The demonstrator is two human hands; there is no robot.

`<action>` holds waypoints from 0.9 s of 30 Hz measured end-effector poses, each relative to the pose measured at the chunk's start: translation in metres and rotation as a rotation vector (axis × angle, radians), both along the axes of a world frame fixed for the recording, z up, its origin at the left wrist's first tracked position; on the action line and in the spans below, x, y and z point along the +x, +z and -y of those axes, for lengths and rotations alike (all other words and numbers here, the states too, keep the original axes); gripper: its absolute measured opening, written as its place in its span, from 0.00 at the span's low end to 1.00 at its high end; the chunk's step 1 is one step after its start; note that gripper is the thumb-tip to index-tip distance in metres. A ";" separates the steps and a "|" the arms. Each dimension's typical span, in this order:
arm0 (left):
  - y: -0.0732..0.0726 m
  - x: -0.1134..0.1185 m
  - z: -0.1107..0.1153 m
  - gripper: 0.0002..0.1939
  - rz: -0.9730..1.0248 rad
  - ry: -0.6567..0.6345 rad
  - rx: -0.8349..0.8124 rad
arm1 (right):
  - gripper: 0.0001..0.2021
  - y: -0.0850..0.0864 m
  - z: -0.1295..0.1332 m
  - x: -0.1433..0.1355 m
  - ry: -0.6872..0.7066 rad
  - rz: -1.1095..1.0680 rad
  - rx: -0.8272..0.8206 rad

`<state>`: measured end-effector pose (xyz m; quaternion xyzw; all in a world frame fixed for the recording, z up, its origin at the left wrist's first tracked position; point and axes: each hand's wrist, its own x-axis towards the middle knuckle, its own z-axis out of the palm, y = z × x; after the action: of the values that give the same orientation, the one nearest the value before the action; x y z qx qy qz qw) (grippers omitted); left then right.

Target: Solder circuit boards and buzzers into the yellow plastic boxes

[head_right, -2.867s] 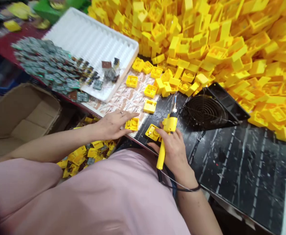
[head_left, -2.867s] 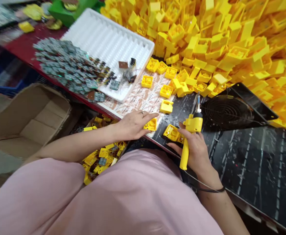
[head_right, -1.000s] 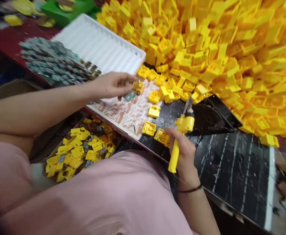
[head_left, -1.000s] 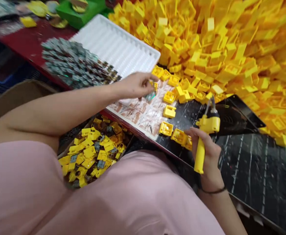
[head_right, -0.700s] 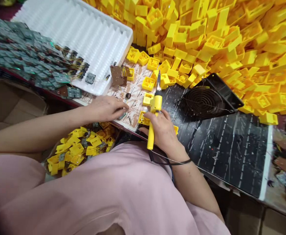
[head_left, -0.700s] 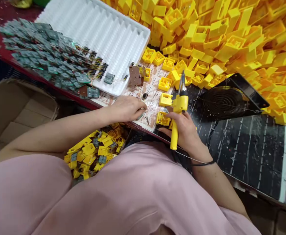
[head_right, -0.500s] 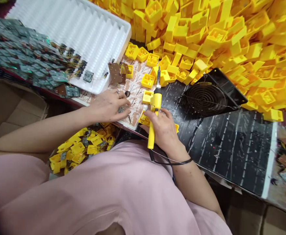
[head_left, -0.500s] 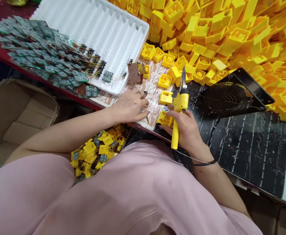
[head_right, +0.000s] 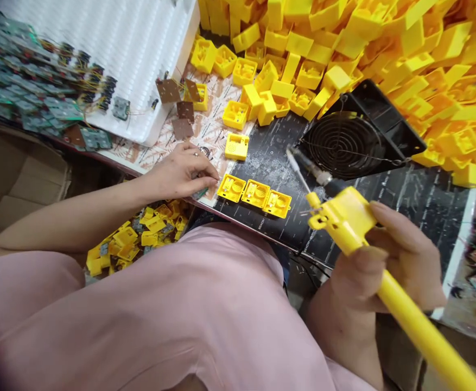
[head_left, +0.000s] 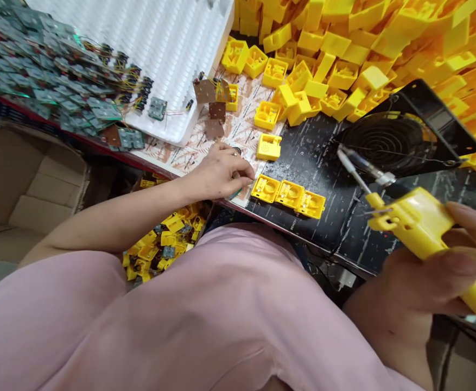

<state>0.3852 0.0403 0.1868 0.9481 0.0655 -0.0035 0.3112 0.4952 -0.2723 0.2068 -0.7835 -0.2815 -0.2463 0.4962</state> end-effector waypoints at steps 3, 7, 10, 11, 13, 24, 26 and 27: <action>0.000 0.005 0.007 0.10 -0.027 0.021 -0.015 | 0.28 -0.018 -0.004 0.013 -0.017 0.012 0.118; 0.002 0.010 0.012 0.12 -0.008 0.023 0.061 | 0.14 -0.024 -0.010 0.013 0.117 -0.049 0.167; 0.005 0.014 0.015 0.13 0.019 -0.010 0.146 | 0.18 -0.019 -0.012 0.003 0.259 -0.070 0.070; 0.006 0.016 0.015 0.13 0.022 -0.024 0.166 | 0.21 -0.018 -0.012 0.000 0.307 -0.072 0.034; 0.009 0.019 0.017 0.13 0.017 -0.048 0.203 | 0.22 -0.017 -0.012 -0.003 0.386 -0.052 -0.022; 0.027 0.037 0.014 0.13 -0.144 -0.186 0.358 | 0.13 -0.006 -0.028 -0.005 0.509 0.093 -0.214; 0.027 0.040 0.013 0.12 -0.151 -0.194 0.371 | 0.13 -0.004 -0.033 -0.002 0.540 0.152 -0.229; 0.027 0.041 0.013 0.12 -0.156 -0.197 0.377 | 0.13 -0.003 -0.034 -0.001 0.567 0.183 -0.239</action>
<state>0.4265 0.0270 0.2141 0.9882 -0.0042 -0.0948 0.1206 0.4946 -0.2382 0.2040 -0.7011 -0.5593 -0.1328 0.4220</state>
